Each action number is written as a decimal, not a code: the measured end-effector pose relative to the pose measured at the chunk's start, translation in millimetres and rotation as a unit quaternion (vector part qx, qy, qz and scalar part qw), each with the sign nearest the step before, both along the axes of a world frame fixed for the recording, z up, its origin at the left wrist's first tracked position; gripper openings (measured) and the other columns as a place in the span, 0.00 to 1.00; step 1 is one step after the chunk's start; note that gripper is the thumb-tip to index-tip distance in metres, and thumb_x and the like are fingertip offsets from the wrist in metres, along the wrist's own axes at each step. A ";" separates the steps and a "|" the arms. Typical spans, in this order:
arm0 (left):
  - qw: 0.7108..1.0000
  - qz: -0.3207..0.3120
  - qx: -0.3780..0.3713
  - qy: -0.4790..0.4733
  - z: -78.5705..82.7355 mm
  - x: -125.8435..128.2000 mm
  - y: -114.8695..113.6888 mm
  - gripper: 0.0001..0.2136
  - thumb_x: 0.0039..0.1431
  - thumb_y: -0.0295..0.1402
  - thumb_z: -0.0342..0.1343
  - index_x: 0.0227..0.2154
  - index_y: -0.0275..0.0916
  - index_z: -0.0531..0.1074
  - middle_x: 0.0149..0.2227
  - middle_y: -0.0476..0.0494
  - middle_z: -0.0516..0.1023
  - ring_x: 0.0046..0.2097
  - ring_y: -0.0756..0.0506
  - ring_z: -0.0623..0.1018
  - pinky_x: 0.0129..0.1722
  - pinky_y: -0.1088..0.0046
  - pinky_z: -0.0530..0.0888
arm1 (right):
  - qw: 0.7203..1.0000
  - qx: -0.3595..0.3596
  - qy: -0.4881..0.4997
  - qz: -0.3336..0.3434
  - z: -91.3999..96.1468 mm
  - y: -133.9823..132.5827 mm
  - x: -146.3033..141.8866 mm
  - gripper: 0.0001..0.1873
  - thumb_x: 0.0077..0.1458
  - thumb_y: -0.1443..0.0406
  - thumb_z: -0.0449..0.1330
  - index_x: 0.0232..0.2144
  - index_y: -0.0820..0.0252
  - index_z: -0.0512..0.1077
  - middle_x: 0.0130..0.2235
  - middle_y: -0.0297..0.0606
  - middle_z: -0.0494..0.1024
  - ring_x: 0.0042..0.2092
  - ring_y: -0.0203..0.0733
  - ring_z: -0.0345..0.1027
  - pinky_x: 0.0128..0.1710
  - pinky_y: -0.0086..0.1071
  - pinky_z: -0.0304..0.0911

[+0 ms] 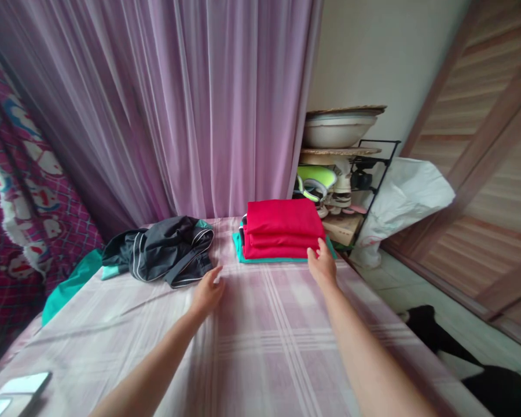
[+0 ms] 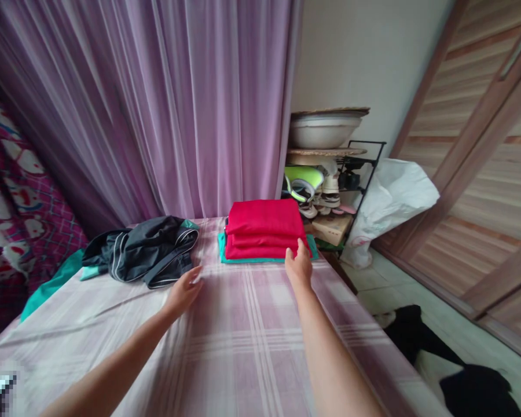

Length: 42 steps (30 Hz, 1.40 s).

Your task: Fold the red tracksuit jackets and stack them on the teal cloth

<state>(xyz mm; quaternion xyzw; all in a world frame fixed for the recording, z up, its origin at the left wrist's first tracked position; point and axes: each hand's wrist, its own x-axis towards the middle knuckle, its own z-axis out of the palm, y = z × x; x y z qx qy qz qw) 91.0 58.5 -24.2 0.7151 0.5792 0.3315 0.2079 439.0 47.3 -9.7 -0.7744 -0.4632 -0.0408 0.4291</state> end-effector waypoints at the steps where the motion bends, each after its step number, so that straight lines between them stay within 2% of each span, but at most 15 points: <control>1: 1.000 0.000 0.021 0.022 1.3 -16.2 -5.2 0.21 0.58 0.29 0.52 0.54 0.42 0.73 0.55 0.41 0.78 0.53 0.42 0.78 0.53 0.63 0.75 | 1.000 0.000 0.017 0.008 -7.9 -5.9 -6.7 0.32 0.59 0.61 0.47 0.64 0.67 0.60 0.58 0.54 0.73 0.56 0.50 0.69 0.54 0.41 0.64; 4: 0.991 0.020 0.088 0.095 16.0 -62.5 -12.8 0.18 0.59 0.32 0.50 0.50 0.42 0.75 0.52 0.42 0.80 0.53 0.41 0.78 0.56 0.61 0.73 | 0.998 -0.007 0.014 0.060 -30.1 -27.9 -30.9 0.30 0.57 0.61 0.50 0.60 0.65 0.66 0.59 0.53 0.72 0.58 0.50 0.68 0.57 0.42 0.63; 7: 0.977 0.106 0.119 0.139 36.6 -101.3 -8.8 0.17 0.61 0.36 0.50 0.50 0.41 0.76 0.51 0.40 0.79 0.53 0.39 0.77 0.55 0.61 0.73 | 0.991 -0.042 -0.036 0.119 -45.7 -47.6 -53.0 0.23 0.55 0.63 0.53 0.51 0.61 0.75 0.58 0.49 0.74 0.57 0.49 0.69 0.57 0.42 0.63; 9: 0.967 0.168 0.114 0.154 48.6 -121.6 -1.3 0.18 0.62 0.38 0.50 0.51 0.41 0.75 0.52 0.39 0.79 0.52 0.38 0.77 0.53 0.61 0.73 | 0.988 -0.067 -0.061 0.129 -48.5 -54.8 -62.8 0.19 0.55 0.65 0.53 0.45 0.58 0.79 0.57 0.46 0.76 0.55 0.48 0.70 0.57 0.41 0.64; 12: 0.953 0.221 0.095 0.187 59.9 -144.2 13.4 0.20 0.61 0.40 0.51 0.53 0.41 0.73 0.53 0.37 0.78 0.53 0.37 0.76 0.54 0.61 0.72 | 0.983 -0.099 -0.094 0.122 -44.1 -57.8 -69.2 0.18 0.55 0.66 0.52 0.41 0.55 0.81 0.54 0.43 0.78 0.52 0.47 0.73 0.54 0.40 0.66; 15: 0.939 0.257 0.068 0.219 62.8 -160.3 28.0 0.25 0.61 0.43 0.52 0.58 0.38 0.68 0.57 0.33 0.74 0.57 0.35 0.74 0.55 0.60 0.71 | 0.979 -0.109 -0.121 0.120 -39.9 -57.4 -68.9 0.18 0.56 0.67 0.52 0.39 0.55 0.81 0.53 0.42 0.79 0.50 0.46 0.75 0.52 0.39 0.67; 18: 0.929 0.303 -0.009 0.212 60.9 -172.1 38.7 0.31 0.59 0.48 0.53 0.60 0.33 0.65 0.58 0.28 0.74 0.57 0.32 0.74 0.52 0.57 0.72 | 0.977 -0.105 -0.137 0.124 -40.5 -57.0 -66.4 0.18 0.56 0.67 0.51 0.38 0.56 0.81 0.52 0.43 0.80 0.49 0.46 0.75 0.52 0.39 0.67; 21: 0.926 0.322 -0.088 0.178 59.3 -177.6 43.3 0.26 0.60 0.47 0.52 0.57 0.37 0.69 0.54 0.31 0.78 0.54 0.31 0.77 0.47 0.58 0.74 | 0.976 -0.103 -0.146 0.125 -42.4 -57.1 -64.4 0.18 0.56 0.67 0.51 0.38 0.57 0.81 0.51 0.43 0.80 0.49 0.47 0.75 0.51 0.39 0.67; 24: 0.924 0.339 -0.091 0.149 62.0 -173.9 41.4 0.19 0.63 0.41 0.49 0.53 0.41 0.73 0.52 0.35 0.80 0.53 0.33 0.78 0.44 0.61 0.73 | 0.974 -0.105 -0.149 0.132 -42.5 -57.4 -63.8 0.18 0.56 0.67 0.50 0.37 0.57 0.81 0.50 0.43 0.81 0.49 0.46 0.75 0.52 0.38 0.66; 27: 0.926 0.350 -0.046 0.132 68.8 -163.0 31.8 0.19 0.64 0.41 0.47 0.52 0.41 0.74 0.49 0.36 0.82 0.50 0.34 0.79 0.41 0.63 0.73 | 0.974 -0.105 -0.149 0.136 -41.2 -57.5 -64.4 0.19 0.57 0.67 0.50 0.38 0.56 0.81 0.50 0.43 0.81 0.49 0.46 0.75 0.52 0.38 0.66; 30: 0.933 0.337 0.004 0.123 75.2 -148.7 11.9 0.17 0.64 0.42 0.48 0.50 0.42 0.75 0.45 0.39 0.83 0.47 0.37 0.80 0.39 0.67 0.71 | 0.975 -0.105 -0.145 0.134 -39.1 -57.3 -65.9 0.19 0.57 0.68 0.50 0.37 0.56 0.81 0.49 0.43 0.81 0.49 0.46 0.75 0.53 0.38 0.66; 33: 0.943 0.304 0.038 0.130 77.8 -130.2 -18.8 0.15 0.64 0.40 0.50 0.47 0.43 0.76 0.41 0.43 0.83 0.43 0.41 0.81 0.37 0.71 0.70 | 0.977 -0.109 -0.131 0.131 -35.7 -57.7 -68.3 0.19 0.57 0.68 0.50 0.36 0.56 0.82 0.49 0.43 0.82 0.50 0.47 0.75 0.53 0.39 0.66; 37: 0.960 0.217 0.065 0.163 75.8 -94.7 -68.3 0.10 0.63 0.35 0.53 0.44 0.43 0.77 0.42 0.44 0.84 0.44 0.43 0.81 0.41 0.71 0.70 | 0.981 -0.120 -0.078 0.135 -29.8 -63.3 -72.8 0.17 0.56 0.67 0.51 0.37 0.56 0.81 0.50 0.43 0.81 0.51 0.47 0.75 0.53 0.38 0.66; 42: 0.973 0.116 0.083 0.181 61.4 -47.9 -128.0 0.09 0.62 0.31 0.56 0.42 0.43 0.78 0.41 0.44 0.84 0.45 0.42 0.81 0.45 0.68 0.70 | 0.981 -0.099 0.014 0.167 -30.6 -86.2 -83.5 0.17 0.54 0.63 0.52 0.36 0.56 0.81 0.50 0.42 0.81 0.52 0.47 0.75 0.53 0.38 0.67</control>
